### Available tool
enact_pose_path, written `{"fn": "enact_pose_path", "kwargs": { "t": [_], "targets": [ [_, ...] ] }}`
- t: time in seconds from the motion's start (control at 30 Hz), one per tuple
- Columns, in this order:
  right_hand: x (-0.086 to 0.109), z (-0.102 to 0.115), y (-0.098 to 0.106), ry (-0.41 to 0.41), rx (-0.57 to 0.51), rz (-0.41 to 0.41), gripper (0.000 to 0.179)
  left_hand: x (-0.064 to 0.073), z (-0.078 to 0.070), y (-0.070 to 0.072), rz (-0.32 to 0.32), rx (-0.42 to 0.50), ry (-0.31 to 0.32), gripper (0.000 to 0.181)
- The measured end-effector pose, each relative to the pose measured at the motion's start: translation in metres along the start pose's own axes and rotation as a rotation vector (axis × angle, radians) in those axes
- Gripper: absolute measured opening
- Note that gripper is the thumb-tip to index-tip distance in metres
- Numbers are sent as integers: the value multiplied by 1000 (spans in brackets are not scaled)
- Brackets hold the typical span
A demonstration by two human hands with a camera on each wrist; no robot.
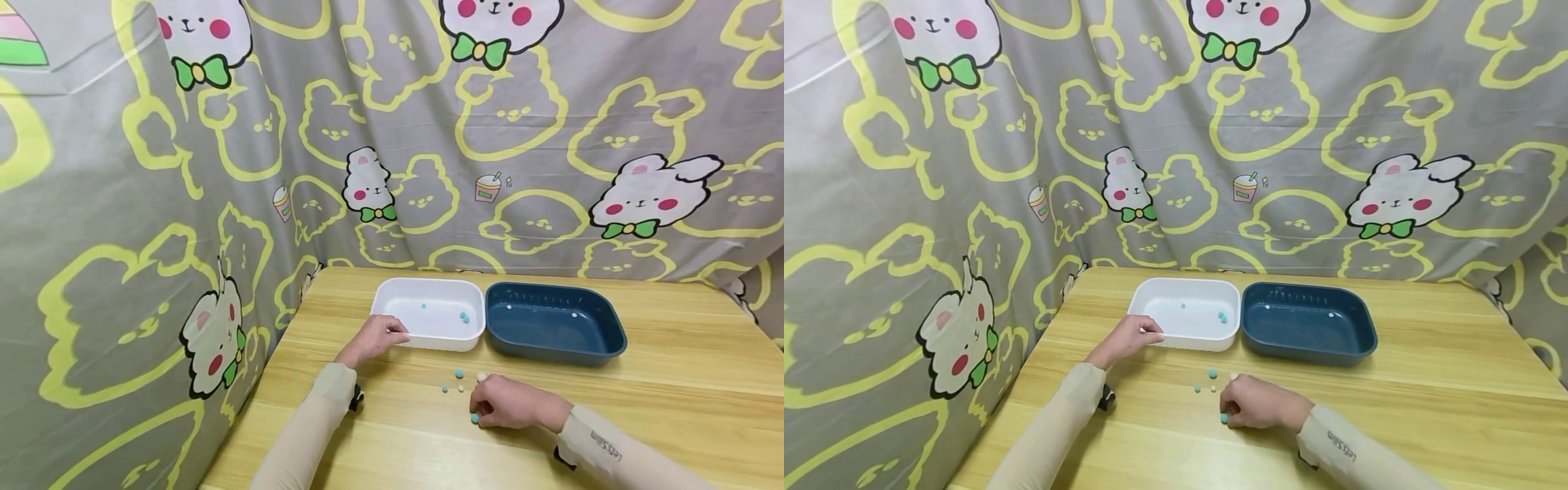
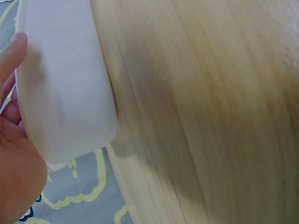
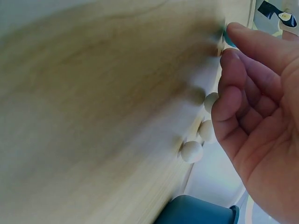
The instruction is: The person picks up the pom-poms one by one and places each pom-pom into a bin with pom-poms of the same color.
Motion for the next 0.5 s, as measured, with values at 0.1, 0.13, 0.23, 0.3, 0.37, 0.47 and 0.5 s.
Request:
{"fn": "enact_pose_path", "kwargs": {
  "t": [0.1, 0.13, 0.23, 0.3, 0.37, 0.47, 0.5],
  "targets": [
    [0, 0, 0, -1, -1, -2, 6, 0, 0, 0, 0, -5, -1, 8],
    [0, -1, 0, 1, -2, -3, 7, 0, 0, 0, 1, -6, -2, 8],
    [0, 0, 0, 5, -11, 1, 8, 0, 0, 0, 2, -3, -4, 8],
    [0, 1, 0, 17, -13, 0, 8, 0, 0, 0, 2, -2, -8, 8],
    [0, 1, 0, 33, -11, -3, 7, 0, 0, 0, 2, -4, -8, 8],
    [0, 2, 0, 40, -14, 2, 6, 0, 0, -1, 3, -2, -5, 9],
    [1, 2, 0, 39, -12, 3, 6, 0, 0, -1, 4, -2, -1, 9]
  ]
}}
Point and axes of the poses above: each hand's wrist, its own x-axis away from the middle knuckle, its own y-axis out of the back of the hand, z = x × y, the point moved 3 cm from there along -x, towards the middle knuckle, and after that the axes turned 14 degrees about -y, right-handed, at the moved point
